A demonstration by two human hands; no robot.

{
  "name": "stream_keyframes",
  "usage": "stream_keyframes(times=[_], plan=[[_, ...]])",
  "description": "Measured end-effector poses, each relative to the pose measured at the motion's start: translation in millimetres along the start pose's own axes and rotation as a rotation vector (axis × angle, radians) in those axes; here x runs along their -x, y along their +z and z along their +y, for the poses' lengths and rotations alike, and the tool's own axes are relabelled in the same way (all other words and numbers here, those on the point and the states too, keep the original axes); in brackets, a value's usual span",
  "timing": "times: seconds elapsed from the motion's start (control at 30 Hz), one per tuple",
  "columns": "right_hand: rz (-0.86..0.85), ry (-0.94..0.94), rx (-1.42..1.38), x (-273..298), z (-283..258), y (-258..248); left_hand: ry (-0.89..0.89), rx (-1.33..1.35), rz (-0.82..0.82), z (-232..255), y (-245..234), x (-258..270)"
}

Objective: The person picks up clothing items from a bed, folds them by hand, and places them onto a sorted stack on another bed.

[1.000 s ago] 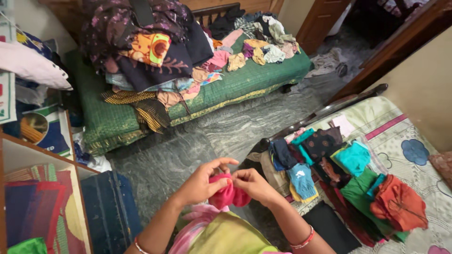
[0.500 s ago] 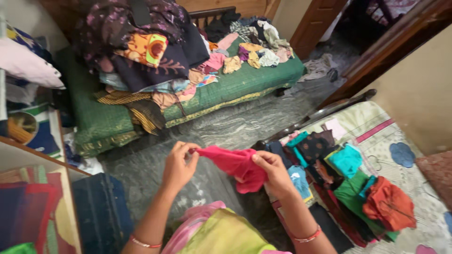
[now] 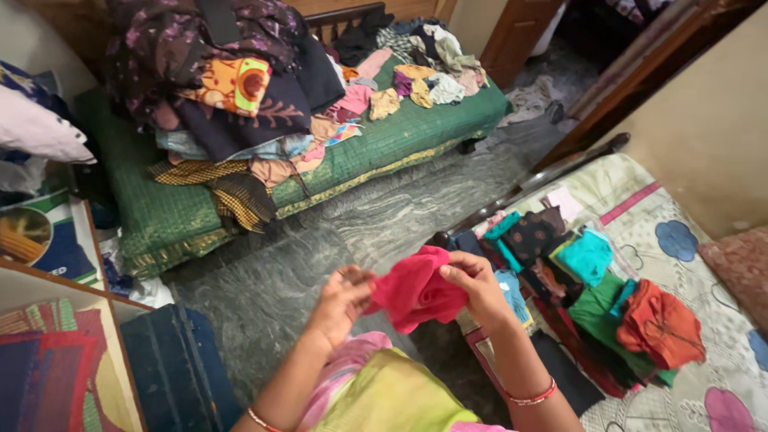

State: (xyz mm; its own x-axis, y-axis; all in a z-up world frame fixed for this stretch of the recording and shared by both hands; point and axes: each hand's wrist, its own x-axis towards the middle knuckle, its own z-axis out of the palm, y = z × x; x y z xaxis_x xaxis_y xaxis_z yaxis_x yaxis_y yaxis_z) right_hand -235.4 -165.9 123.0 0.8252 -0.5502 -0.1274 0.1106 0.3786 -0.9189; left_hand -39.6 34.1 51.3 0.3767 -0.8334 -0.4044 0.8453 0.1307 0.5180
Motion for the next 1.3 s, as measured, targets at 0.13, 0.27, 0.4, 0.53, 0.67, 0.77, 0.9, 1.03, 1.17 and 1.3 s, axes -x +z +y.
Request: stream_keyframes(times=[0.13,0.27,0.4,0.53,0.67,0.77,0.9,1.03,1.17,1.3], plan=[[0.089,0.041,0.064,7.0,-9.0,-1.9,0.347,-0.045,-0.110,34.8,18.1,16.2],[0.030,0.087,-0.103,16.8,-5.4,4.0,0.353,-0.479,-0.214,37.8,45.6,25.0],[0.045,0.080,0.003,23.2,-1.5,-7.1,0.469,-1.116,-0.217,65.8,66.9,40.2],[0.017,-0.061,0.456,25.1,11.5,-21.0,0.900,-1.596,-0.157,89.9,91.3,54.8],[-0.038,-0.166,0.588,24.5,6.4,-17.0,0.892,-1.686,-0.123,91.0,93.8,49.0],[-0.019,-0.167,0.594,22.0,-17.4,-12.0,0.898,-1.715,0.029,100.2,87.7,41.3],[0.103,-0.191,0.846,28.1,-54.8,-8.2,0.802,-1.749,0.151,120.3,69.6,40.3],[0.077,-0.083,0.953,33.1,-76.5,-1.5,0.677,-1.603,0.093,118.7,62.1,46.4],[0.070,-0.132,1.059,30.3,-78.2,4.6,0.813,-1.636,0.074,118.9,73.3,56.6],[0.050,-0.220,1.089,20.4,-81.8,3.9,1.480,-1.752,0.023,124.4,87.3,75.2]])
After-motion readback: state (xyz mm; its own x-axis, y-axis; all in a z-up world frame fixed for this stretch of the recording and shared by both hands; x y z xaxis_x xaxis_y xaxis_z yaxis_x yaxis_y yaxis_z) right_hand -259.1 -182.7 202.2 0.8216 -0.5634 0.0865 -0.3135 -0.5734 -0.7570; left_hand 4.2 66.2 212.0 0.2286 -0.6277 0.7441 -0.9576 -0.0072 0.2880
